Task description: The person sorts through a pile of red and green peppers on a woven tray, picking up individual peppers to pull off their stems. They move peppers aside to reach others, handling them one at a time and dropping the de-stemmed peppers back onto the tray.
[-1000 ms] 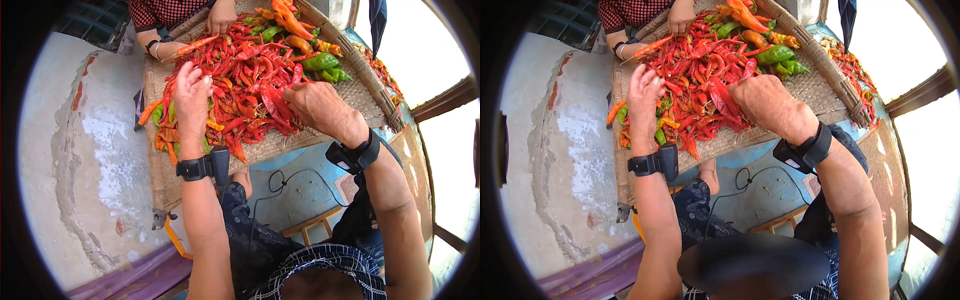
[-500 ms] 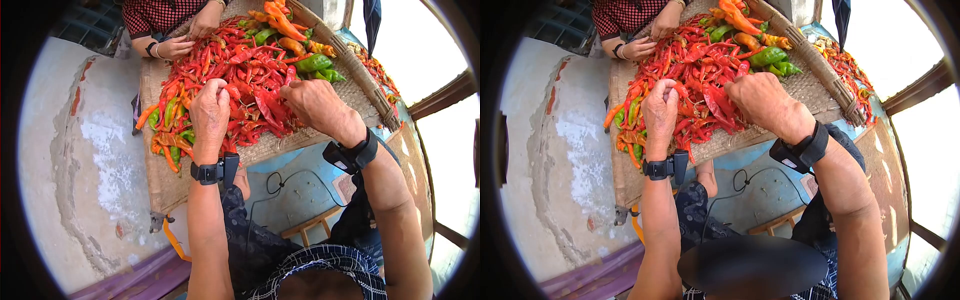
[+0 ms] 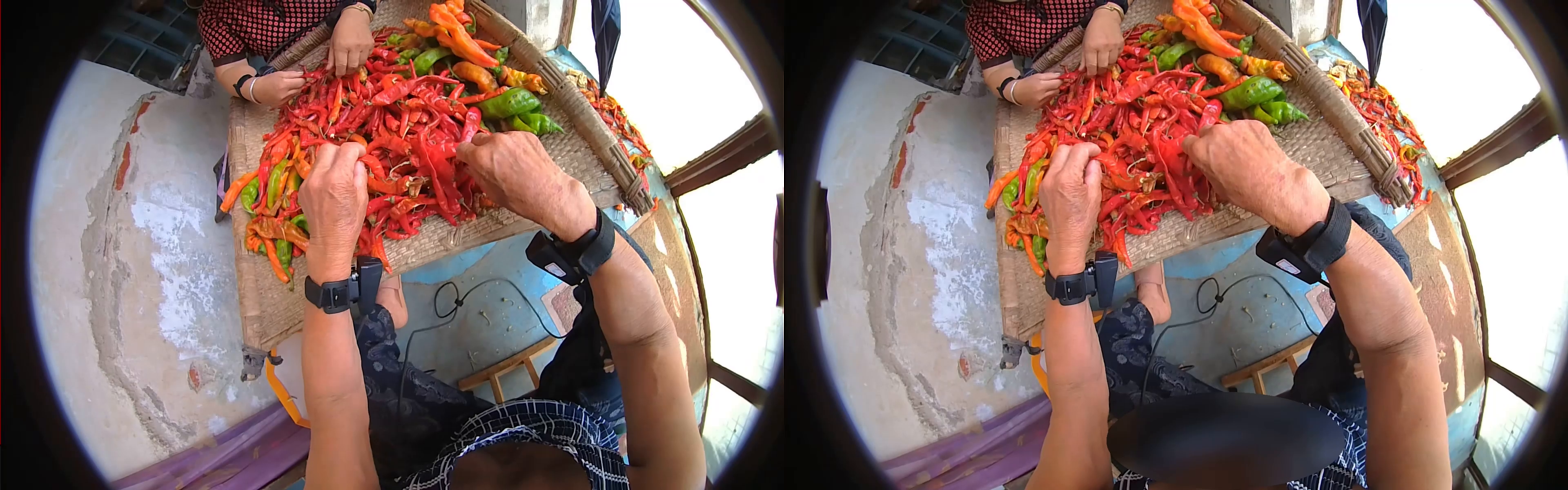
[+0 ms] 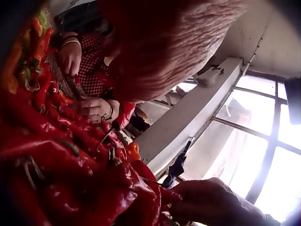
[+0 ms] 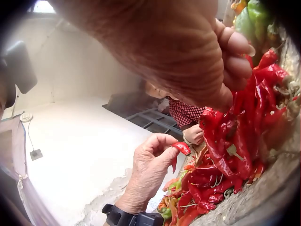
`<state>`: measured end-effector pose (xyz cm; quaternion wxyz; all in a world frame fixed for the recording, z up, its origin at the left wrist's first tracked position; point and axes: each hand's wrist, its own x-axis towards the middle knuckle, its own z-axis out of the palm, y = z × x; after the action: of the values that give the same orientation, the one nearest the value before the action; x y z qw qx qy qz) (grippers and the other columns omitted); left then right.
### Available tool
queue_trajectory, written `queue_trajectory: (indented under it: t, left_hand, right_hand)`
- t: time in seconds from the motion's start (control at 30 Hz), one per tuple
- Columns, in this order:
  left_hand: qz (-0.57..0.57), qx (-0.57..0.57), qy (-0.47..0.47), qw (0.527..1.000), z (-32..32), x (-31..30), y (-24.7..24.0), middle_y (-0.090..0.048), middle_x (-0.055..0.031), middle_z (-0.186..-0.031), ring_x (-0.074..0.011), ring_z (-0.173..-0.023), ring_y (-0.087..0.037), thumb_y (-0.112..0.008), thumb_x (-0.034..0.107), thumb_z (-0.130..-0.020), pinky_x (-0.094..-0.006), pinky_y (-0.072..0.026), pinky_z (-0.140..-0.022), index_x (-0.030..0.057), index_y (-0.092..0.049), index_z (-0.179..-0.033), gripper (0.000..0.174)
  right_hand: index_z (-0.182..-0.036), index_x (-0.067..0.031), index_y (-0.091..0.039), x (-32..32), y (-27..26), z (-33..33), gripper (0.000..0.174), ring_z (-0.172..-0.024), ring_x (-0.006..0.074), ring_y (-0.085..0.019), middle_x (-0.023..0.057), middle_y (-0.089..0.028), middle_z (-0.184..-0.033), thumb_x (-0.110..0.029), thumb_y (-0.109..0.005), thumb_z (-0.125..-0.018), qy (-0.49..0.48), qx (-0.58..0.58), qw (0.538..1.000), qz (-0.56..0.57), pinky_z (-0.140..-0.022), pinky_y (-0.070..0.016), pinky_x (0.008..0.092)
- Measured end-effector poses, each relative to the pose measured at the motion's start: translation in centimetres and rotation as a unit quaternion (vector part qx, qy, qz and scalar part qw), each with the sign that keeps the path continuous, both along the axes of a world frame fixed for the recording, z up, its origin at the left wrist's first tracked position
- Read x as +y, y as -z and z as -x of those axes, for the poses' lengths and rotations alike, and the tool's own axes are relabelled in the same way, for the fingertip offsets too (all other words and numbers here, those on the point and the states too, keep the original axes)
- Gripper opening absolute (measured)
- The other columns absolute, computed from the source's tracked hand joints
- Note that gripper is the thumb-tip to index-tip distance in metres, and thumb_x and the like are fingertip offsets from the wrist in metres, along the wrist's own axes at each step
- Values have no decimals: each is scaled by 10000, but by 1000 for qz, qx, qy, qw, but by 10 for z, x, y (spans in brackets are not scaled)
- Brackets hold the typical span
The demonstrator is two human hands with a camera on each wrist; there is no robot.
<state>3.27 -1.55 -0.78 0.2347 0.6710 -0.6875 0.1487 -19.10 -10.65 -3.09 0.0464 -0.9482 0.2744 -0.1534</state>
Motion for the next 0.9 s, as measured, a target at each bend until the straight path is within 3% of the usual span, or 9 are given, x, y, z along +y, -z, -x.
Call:
queue_trajectory:
  t: [0.2, 0.3, 0.4, 0.47, 0.53, 0.6, 0.67, 0.77, 0.9]
  left_hand:
    - [109, 23, -116, 987, -31, 6, -12, -596, -91, -864, -210, -725, -608, -582, -19, -840, -329, -486, -667, 40, -623, -976, 154]
    - [-39, 191, -92, 977, -41, 7, -16, -606, -47, -875, -127, -675, -570, -582, -21, -853, -270, -481, -657, 10, -627, -964, 124]
    - [-172, 386, -83, 902, -50, -9, -9, -625, -65, -955, -121, -766, -612, -603, 4, -877, -244, -501, -701, -23, -606, -1044, 170]
    - [96, 653, 19, 751, -55, -30, 7, -617, -120, -1066, -156, -868, -639, -608, 48, -903, -248, -522, -756, -27, -531, -1224, 338]
    - [152, 661, -24, 735, -36, -40, 5, -585, -158, -1151, -185, -922, -640, -613, 84, -919, -257, -533, -795, -31, -419, -1354, 490]
    - [-20, 574, 24, 818, -32, -43, 9, -575, -169, -1179, -183, -900, -637, -604, 59, -913, -273, -533, -776, -5, -423, -1377, 502]
    - [-164, 239, -19, 957, -24, -45, 19, -596, -118, -1147, -126, -759, -606, -599, 12, -861, -283, -502, -722, 55, -614, -1202, 345]
    - [-86, 166, 93, 978, -14, -46, 40, -608, -174, -935, -373, -861, -606, -628, 4, -792, -408, -485, -784, 44, -650, -1030, 242]
    - [-89, 165, 14, 982, -11, -35, 15, -610, -131, -878, -270, -727, -612, -648, 19, -793, -356, -498, -702, 7, -625, -898, 108]
  right_hand:
    - [-863, -48, -606, -1, -2, 2, 299, -750, 306, -679, 127, -666, -783, -153, -783, -647, -2, -1, 1000, 12, -622, -541, 394]
    - [-862, -45, -607, -1, -1, 2, 295, -755, 304, -679, 126, -669, -791, -157, -780, -651, -3, 6, 1000, 9, -627, -542, 393]
    - [-864, -43, -608, 0, 0, 3, 288, -759, 304, -679, 125, -670, -796, -153, -775, -657, -2, 4, 1000, 10, -632, -543, 395]
    - [-866, -42, -608, 0, 0, 3, 285, -761, 304, -679, 124, -670, -798, -150, -772, -659, -3, 4, 1000, 9, -635, -543, 396]
    - [-875, -42, -609, 1, -1, 2, 264, -759, 303, -679, 127, -670, -797, -146, -755, -681, 1, 6, 1000, 8, -638, -544, 399]
    - [-879, -42, -608, 1, -2, 1, 249, -758, 304, -678, 129, -669, -795, -142, -742, -694, -6, 7, 1000, -2, -639, -543, 399]
    - [-884, -42, -608, 2, -3, 2, 235, -757, 305, -678, 131, -669, -794, -139, -729, -707, -9, 6, 1000, -11, -641, -542, 400]
    - [-890, -42, -608, 4, -5, 2, 211, -755, 306, -677, 133, -668, -790, -128, -708, -724, -11, -2, 1000, -16, -641, -540, 401]
    - [-888, -40, -608, 3, -5, 3, 206, -759, 310, -675, 136, -668, -798, -120, -704, -724, -10, -3, 1000, -16, -641, -538, 404]
